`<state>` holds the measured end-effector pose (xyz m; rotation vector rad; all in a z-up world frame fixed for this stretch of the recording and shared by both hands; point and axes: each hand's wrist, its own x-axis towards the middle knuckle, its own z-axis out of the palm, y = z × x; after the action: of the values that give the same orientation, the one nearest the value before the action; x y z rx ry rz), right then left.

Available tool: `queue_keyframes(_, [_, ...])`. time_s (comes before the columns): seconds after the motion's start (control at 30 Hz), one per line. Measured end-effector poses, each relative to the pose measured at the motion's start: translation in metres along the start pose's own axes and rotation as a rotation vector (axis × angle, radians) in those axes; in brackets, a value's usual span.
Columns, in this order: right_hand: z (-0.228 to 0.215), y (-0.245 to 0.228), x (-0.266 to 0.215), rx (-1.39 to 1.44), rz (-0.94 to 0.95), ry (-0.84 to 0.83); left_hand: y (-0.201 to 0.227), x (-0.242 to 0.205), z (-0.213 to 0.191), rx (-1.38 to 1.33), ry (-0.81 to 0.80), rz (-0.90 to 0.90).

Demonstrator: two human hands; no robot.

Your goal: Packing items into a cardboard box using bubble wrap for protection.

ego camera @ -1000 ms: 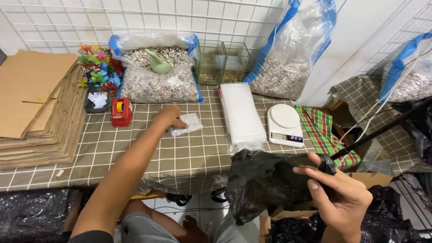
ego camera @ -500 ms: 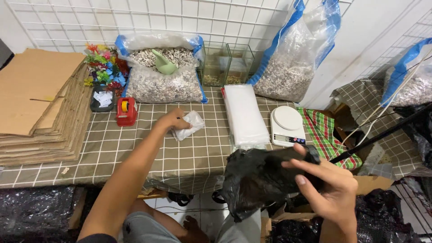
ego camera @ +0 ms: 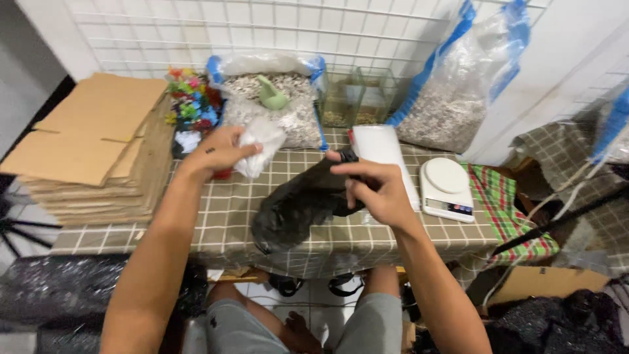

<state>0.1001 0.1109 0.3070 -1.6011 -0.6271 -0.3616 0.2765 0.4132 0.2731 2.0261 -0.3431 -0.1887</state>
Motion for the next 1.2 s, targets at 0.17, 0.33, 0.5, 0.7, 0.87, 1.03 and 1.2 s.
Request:
queue_keyframes(0.17, [0.043,0.002,0.026,0.131,0.077,-0.012,0.068,-0.057,-0.048,-0.046,0.044,0.105])
queue_keyframes(0.33, [0.05,0.056,0.025,0.2,0.112,0.066,0.097,-0.079,-0.013,-0.122,-0.045,0.275])
queue_keyframes(0.5, [0.018,0.144,0.006,0.438,0.214,0.345,0.052,-0.059,0.07,-0.55,-0.107,0.305])
queue_keyframes(0.7, [0.014,0.084,0.002,0.45,0.271,0.378,-0.003,-0.039,0.108,-0.276,-0.368,0.237])
queue_keyframes(0.87, [0.028,0.033,0.001,0.275,0.315,0.267,-0.051,-0.002,0.127,0.25,-0.282,0.293])
queue_keyframes(1.03, [0.036,0.004,-0.006,-0.054,0.234,0.085,-0.055,0.017,0.147,0.439,-0.385,0.346])
queue_keyframes(1.2, [0.042,-0.017,-0.007,-0.167,0.208,0.039,-0.043,0.003,0.164,0.564,-0.361,0.161])
